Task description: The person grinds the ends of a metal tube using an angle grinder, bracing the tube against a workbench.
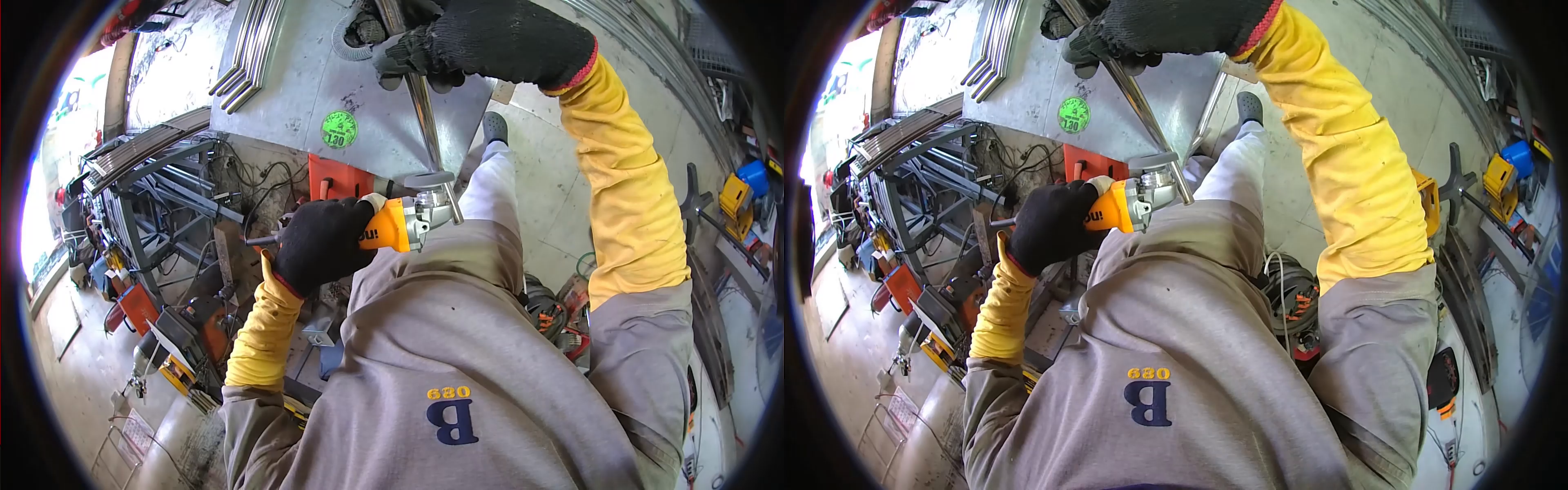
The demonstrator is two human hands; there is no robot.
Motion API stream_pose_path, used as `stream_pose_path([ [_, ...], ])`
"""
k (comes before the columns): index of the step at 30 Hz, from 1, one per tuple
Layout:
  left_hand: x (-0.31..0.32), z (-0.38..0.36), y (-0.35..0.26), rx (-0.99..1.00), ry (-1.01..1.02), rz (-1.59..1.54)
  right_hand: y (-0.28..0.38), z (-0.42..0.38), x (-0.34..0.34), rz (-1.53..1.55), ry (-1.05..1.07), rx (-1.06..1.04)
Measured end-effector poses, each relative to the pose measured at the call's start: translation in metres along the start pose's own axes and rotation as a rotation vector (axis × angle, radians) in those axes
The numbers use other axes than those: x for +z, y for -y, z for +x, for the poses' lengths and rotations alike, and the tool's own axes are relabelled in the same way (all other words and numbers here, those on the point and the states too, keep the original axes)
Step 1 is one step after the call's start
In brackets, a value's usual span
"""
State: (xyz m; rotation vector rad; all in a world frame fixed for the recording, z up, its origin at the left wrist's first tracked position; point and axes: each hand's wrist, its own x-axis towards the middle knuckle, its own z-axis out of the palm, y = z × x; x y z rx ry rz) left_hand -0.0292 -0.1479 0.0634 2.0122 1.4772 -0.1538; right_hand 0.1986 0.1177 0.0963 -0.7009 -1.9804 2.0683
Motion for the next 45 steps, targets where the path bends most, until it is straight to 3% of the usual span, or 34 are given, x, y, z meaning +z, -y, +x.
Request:
stream_pose_path([
  [9, 0.01, 0.002, 0.005, -0.007, -0.019, -0.038, -0.032, 0.008, -0.037, 0.174, 0.151, 0.012],
  [23, 0.023, 0.004, 0.011, -0.021, -0.04, -0.176, -0.073, 0.021, -0.072, 0.14, 0.145, -0.089],
  [29, 0.019, 0.0, 0.012, -0.066, 0.025, -0.161, -0.076, 0.021, -0.071, 0.168, 0.112, -0.103],
  [35, 0.019, -0.016, 0.014, -0.196, -0.033, -0.298, -0.084, 0.023, -0.076, 0.152, 0.095, -0.058],
  [45, 0.026, -0.01, 0.022, -0.114, -0.028, -0.253, -0.072, 0.031, -0.063, 0.244, 0.103, -0.027],
])
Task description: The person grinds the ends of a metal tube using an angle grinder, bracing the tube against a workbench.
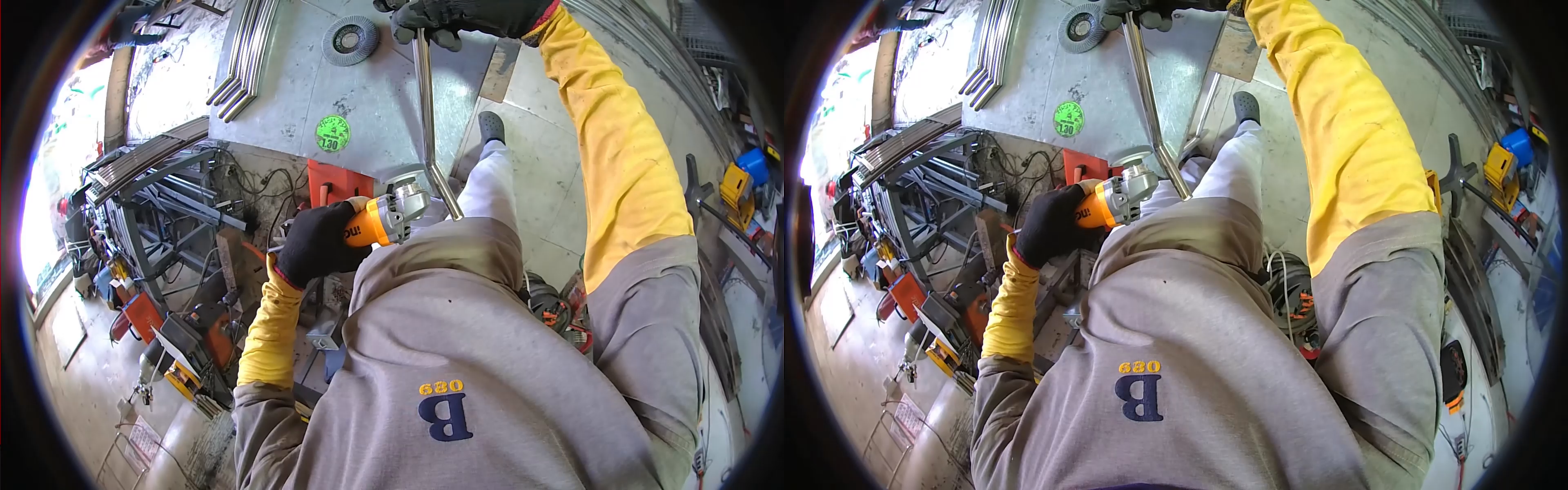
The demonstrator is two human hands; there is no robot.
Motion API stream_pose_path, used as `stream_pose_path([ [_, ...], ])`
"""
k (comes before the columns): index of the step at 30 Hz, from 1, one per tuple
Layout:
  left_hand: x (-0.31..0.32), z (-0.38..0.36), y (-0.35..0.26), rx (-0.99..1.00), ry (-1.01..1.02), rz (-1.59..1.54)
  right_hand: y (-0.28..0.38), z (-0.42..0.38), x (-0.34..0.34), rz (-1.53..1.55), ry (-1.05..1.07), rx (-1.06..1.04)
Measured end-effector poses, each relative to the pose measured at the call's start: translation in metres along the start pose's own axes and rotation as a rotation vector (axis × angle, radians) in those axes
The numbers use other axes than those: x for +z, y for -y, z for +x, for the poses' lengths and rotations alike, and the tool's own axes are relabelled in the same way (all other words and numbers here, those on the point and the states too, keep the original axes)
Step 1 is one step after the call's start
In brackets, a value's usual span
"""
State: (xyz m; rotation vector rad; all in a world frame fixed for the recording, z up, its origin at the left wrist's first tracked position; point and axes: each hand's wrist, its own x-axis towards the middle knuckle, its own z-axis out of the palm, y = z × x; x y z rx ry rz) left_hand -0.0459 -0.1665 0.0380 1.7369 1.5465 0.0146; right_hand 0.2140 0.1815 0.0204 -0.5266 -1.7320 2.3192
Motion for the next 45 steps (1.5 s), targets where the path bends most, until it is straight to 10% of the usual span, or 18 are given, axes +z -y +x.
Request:
stream_pose_path([
  [45, -0.033, 0.025, -0.072, 0.067, 0.065, 0.197, 0.052, 0.025, 0.093, -0.352, -0.073, 0.03],
])
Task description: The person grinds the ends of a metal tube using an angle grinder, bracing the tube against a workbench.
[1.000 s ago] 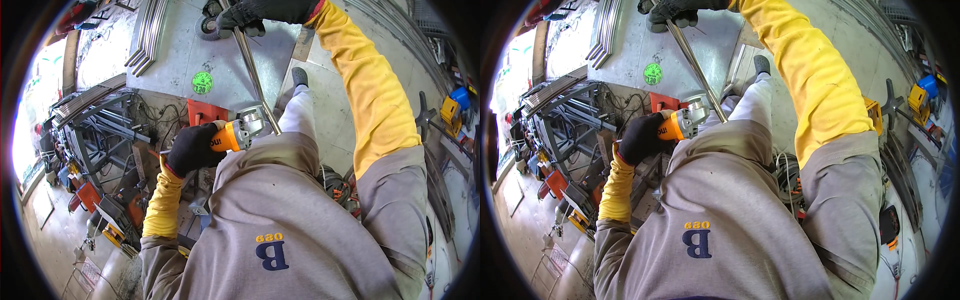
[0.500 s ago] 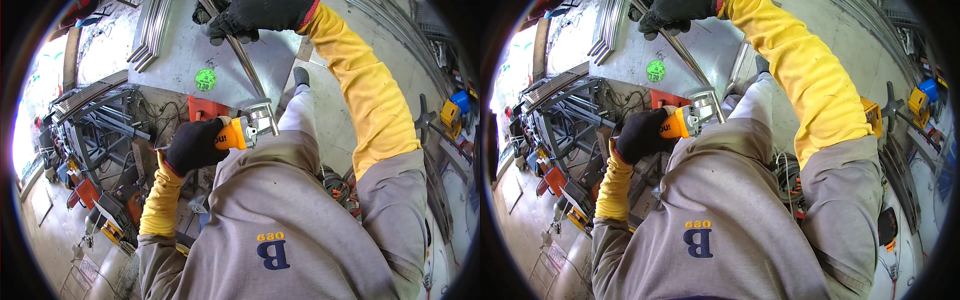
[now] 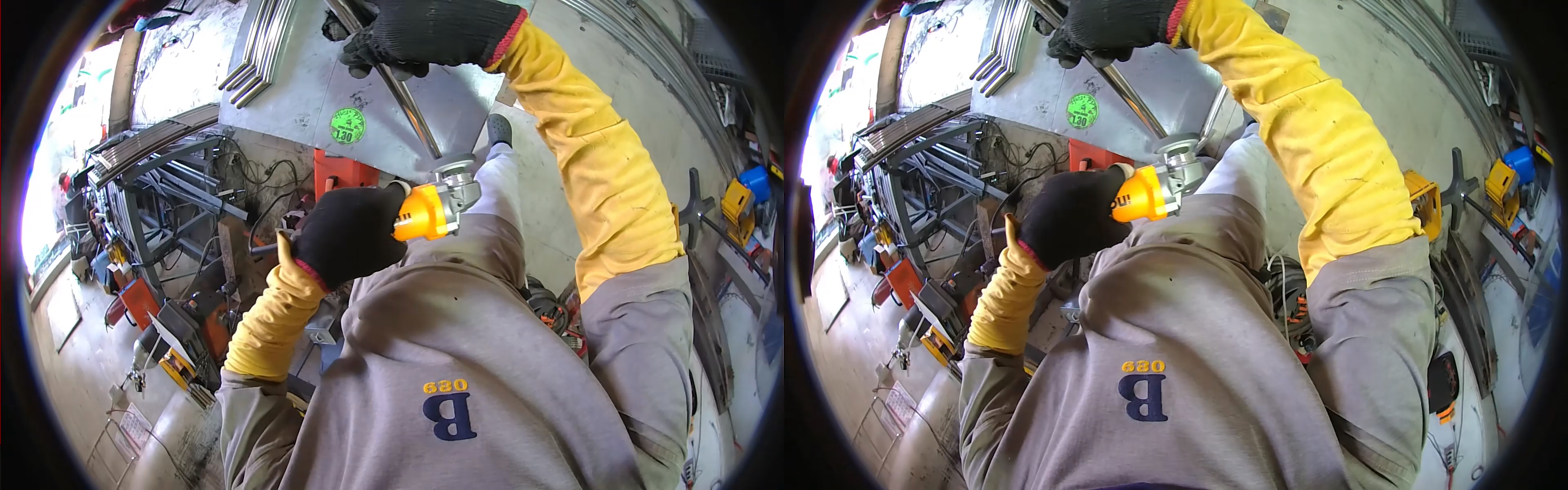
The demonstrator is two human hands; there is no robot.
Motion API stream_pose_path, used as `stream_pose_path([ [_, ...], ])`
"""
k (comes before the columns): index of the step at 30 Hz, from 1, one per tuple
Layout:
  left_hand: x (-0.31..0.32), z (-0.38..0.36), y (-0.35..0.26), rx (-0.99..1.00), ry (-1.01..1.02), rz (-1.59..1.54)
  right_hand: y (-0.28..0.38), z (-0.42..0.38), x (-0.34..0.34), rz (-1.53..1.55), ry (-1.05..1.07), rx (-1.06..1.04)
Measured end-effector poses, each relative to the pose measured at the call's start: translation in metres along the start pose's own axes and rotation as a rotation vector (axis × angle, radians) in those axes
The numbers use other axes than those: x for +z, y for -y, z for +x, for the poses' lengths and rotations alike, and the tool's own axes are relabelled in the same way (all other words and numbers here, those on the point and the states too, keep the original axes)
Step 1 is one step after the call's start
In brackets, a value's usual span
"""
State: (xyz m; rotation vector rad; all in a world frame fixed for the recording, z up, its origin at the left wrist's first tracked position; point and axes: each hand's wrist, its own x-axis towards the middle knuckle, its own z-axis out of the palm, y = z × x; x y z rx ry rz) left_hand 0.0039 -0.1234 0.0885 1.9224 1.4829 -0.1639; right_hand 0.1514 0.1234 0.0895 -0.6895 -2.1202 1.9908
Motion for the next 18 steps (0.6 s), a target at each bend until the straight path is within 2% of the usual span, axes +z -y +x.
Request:
stream_pose_path([
  [1, -0.001, 0.003, -0.002, -0.029, 0.057, 0.018, -0.001, -0.002, -0.002, -0.001, 0.001, -0.005],
  [3, 0.011, 0.002, 0.01, 0.019, 0.015, 0.032, -0.006, -0.01, -0.008, 0.037, -0.023, -0.087],
  [5, 0.016, 0.0, 0.017, 0.034, -0.051, 0.025, -0.031, 0.002, -0.018, 0.065, -0.021, -0.033],
  [7, 0.014, 0.003, 0.022, 0.037, -0.039, 0.036, -0.049, 0.001, -0.031, 0.229, 0.042, -0.11],
  [11, 0.021, 0.011, 0.052, 0.094, 0.014, 0.02, -0.07, 0.004, -0.047, 0.218, 0.046, -0.127],
  [13, 0.023, 0.013, 0.055, 0.091, 0.026, -0.004, -0.071, 0.0, -0.05, 0.213, 0.049, -0.174],
  [16, 0.025, 0.01, 0.056, 0.066, 0.035, -0.045, -0.07, -0.001, -0.054, 0.251, 0.09, -0.112],
  [18, 0.025, 0.007, 0.05, 0.053, 0.032, -0.069, -0.072, 0.004, -0.057, 0.148, 0.172, -0.152],
])
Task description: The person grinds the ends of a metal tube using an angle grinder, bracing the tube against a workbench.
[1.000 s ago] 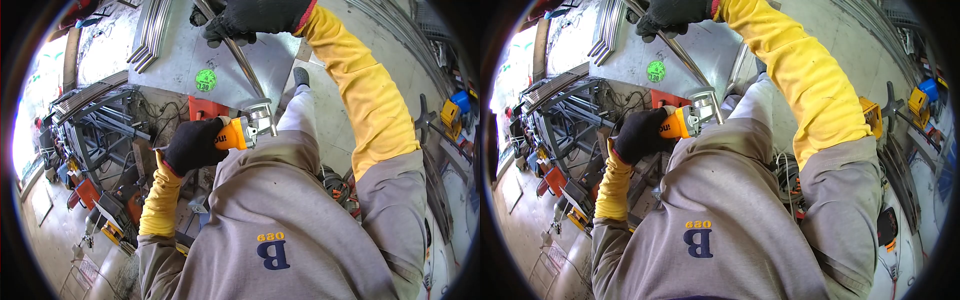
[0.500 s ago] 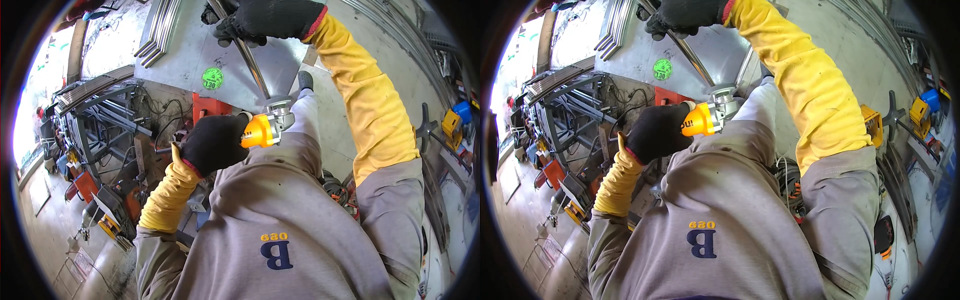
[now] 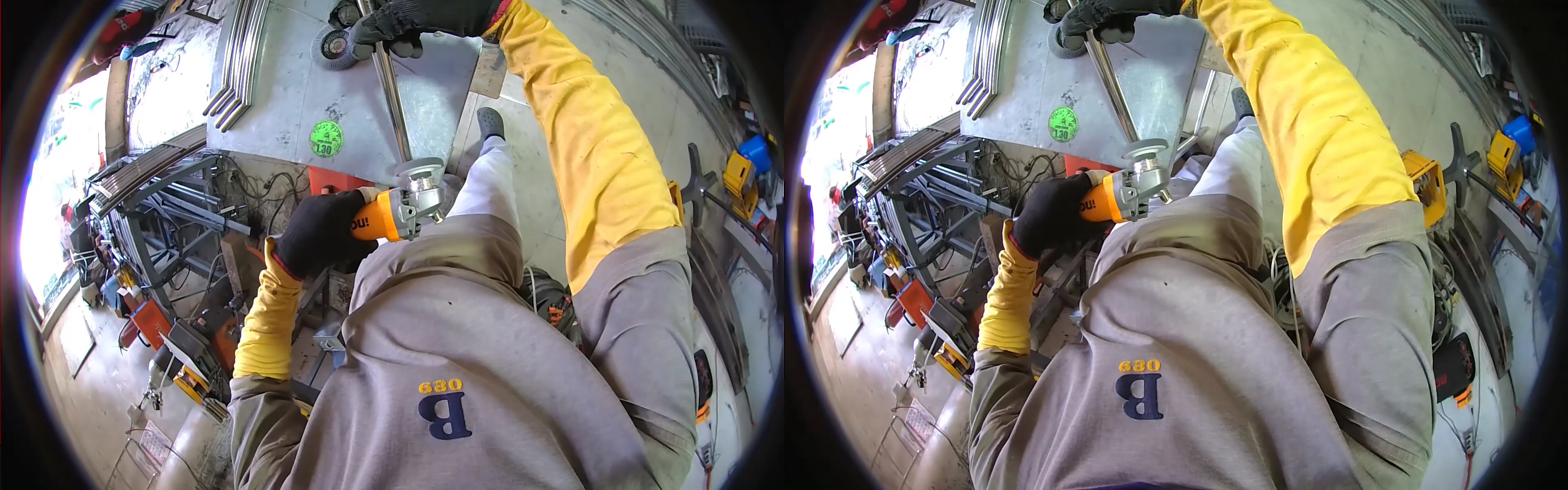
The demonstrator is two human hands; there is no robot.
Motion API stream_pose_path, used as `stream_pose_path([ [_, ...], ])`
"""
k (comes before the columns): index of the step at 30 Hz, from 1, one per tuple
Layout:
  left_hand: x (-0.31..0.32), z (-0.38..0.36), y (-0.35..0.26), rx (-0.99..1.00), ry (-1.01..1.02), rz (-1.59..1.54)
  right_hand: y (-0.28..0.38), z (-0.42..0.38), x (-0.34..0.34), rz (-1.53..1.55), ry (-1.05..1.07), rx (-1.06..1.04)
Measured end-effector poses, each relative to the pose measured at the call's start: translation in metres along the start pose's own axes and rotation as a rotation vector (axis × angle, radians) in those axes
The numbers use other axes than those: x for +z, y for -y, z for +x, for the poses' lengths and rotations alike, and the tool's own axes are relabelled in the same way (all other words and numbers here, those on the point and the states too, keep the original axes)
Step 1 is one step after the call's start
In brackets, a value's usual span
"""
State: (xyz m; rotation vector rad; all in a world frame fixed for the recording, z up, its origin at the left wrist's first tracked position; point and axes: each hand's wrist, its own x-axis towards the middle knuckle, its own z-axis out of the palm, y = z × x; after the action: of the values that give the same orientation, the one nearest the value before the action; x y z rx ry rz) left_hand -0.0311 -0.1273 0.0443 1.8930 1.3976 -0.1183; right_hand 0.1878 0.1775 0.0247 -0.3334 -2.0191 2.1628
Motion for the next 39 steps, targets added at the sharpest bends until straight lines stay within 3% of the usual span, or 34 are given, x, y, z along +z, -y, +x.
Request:
stream_pose_path([
  [2, -0.005, -0.004, -0.008, -0.133, 0.042, -0.089, -0.002, -0.001, 0.003, 0.038, -0.028, -0.007],
  [12, 0.009, -0.031, 0.02, -0.152, 0.012, -0.252, -0.005, 0.002, 0.008, 0.083, -0.113, -0.007],
  [14, 0.017, -0.044, 0.021, -0.228, -0.026, -0.38, -0.002, 0.001, 0.011, 0.05, -0.133, 0.003],
  [16, 0.037, -0.06, 0.033, -0.184, -0.108, -0.418, 0.003, -0.001, 0.019, 0.022, -0.142, 0.007],
  [17, 0.044, -0.068, 0.037, -0.136, -0.188, -0.45, 0.008, -0.006, 0.025, 0.01, -0.22, 0.042],
  [18, 0.049, -0.075, 0.031, -0.208, -0.197, -0.596, 0.012, -0.011, 0.031, -0.003, -0.296, 0.077],
  [23, 0.077, -0.103, 0.01, -0.367, -0.413, -0.727, 0.003, -0.064, 0.059, -0.08, -0.686, 0.053],
  [26, 0.092, -0.112, -0.006, -0.527, -0.642, -1.02, -0.029, -0.111, 0.07, 0.254, -0.912, 0.086],
  [31, 0.116, -0.125, -0.007, -0.556, -0.851, -1.05, -0.117, -0.2, 0.094, 0.845, -1.172, 0.153],
  [33, 0.121, -0.129, -0.004, -0.531, -0.964, -1.07, -0.119, -0.215, 0.116, 1.012, -1.274, 0.2],
  [38, 0.13, -0.14, 0.012, -0.53, -0.957, -1.062, -0.124, -0.244, 0.144, 1.263, -1.225, 0.161],
  [39, 0.131, -0.141, 0.013, -0.52, -0.957, -1.045, -0.123, -0.249, 0.147, 1.327, -1.129, 0.128],
])
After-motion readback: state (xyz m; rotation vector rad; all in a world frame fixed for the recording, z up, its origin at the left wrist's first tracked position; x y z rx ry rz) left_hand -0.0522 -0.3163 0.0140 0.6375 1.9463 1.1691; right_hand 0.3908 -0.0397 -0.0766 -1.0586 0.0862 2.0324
